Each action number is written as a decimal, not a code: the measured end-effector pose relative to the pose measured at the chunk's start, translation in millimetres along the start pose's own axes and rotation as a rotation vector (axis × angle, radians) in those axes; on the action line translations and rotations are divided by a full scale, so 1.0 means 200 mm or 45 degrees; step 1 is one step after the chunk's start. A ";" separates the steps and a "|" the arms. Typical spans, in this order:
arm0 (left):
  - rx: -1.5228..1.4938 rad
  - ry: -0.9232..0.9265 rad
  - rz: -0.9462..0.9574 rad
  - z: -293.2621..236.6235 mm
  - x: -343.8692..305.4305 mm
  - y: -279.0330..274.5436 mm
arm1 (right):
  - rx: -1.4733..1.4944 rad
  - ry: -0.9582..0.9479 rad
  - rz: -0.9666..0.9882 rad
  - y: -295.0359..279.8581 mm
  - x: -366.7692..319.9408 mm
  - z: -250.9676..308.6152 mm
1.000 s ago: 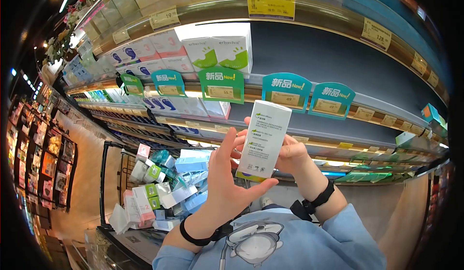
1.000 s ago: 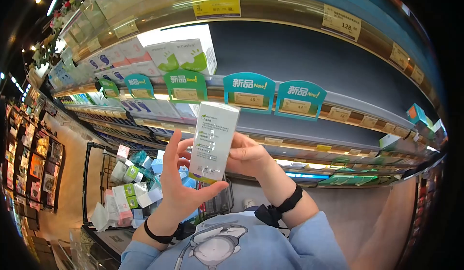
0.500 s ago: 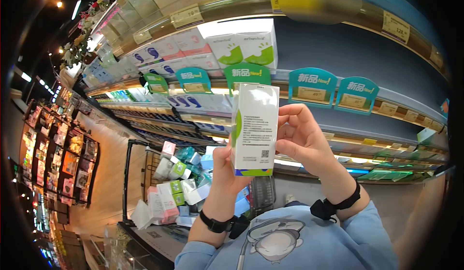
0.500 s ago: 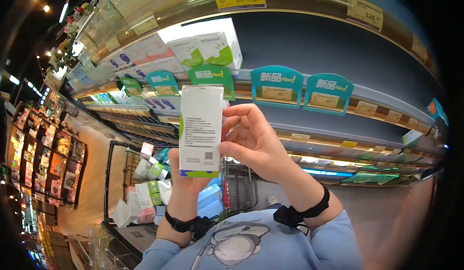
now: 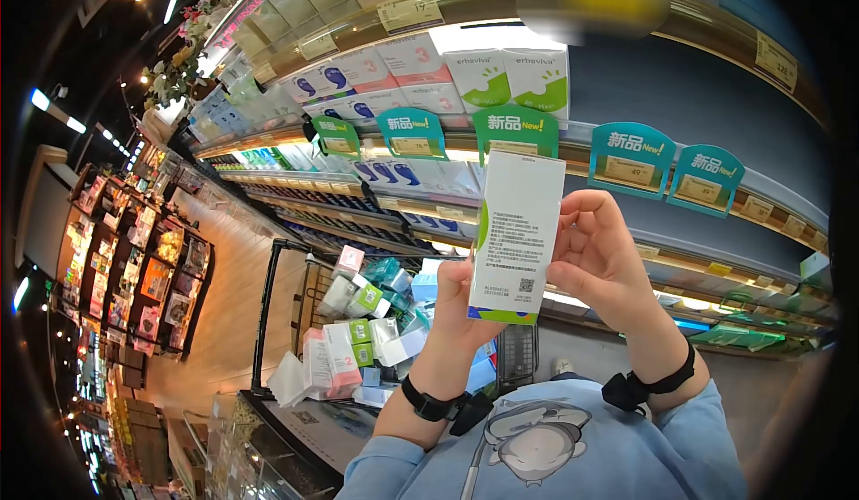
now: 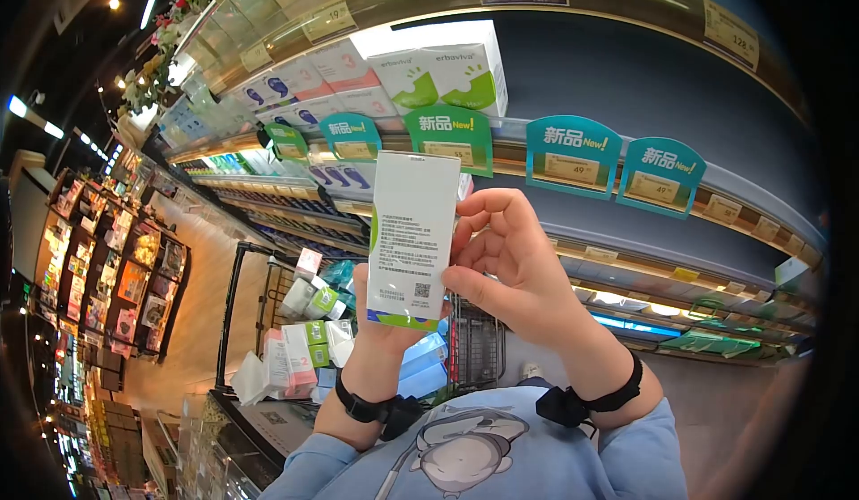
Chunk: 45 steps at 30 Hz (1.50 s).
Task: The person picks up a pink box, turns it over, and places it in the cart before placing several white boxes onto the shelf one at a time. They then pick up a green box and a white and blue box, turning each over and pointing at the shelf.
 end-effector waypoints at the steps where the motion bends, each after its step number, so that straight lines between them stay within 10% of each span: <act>1: -0.024 -0.007 0.020 0.00 0.00 0.00 | -0.003 -0.004 -0.002 0.00 0.00 0.00; 6: -0.117 -0.029 0.137 0.02 -0.02 0.02 | 0.013 -0.009 0.010 0.00 -0.01 0.00; 8: 0.231 0.164 -0.179 -0.03 -0.03 -0.07 | -0.041 0.012 0.016 -0.03 -0.01 0.00; 15: 1.738 0.975 0.222 -0.07 -0.01 0.09 | -0.510 0.122 -0.044 -0.13 -0.02 0.07; 17: 2.257 1.252 0.269 -0.06 0.01 0.21 | -0.661 -0.315 -0.099 -0.16 -0.03 0.17; 22: 2.418 1.109 0.264 -0.05 0.14 0.40 | -1.547 -1.038 -0.471 -0.33 0.04 0.41; 25: 2.488 1.045 0.270 -0.03 0.21 0.43 | -1.900 -0.947 -0.704 -0.44 0.14 0.46; 30: 2.521 1.017 0.197 -0.04 0.27 0.40 | -1.109 -0.280 -0.625 -0.65 0.37 0.34; 34: 2.557 1.002 0.169 -0.05 0.27 0.38 | -1.230 -0.060 -0.513 -0.68 0.44 0.27; 45: 2.603 0.949 0.071 -0.07 0.27 0.31 | -1.207 0.014 -0.412 -0.68 0.49 0.25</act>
Point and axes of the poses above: each hand's wrist, its own x-axis towards the middle knuckle, its own y-axis out of the palm, z = x × y, the point moved 6 cm from there along x, towards the middle knuckle, and after that the axes turned 6 degrees about -x, right-handed, at the moved point
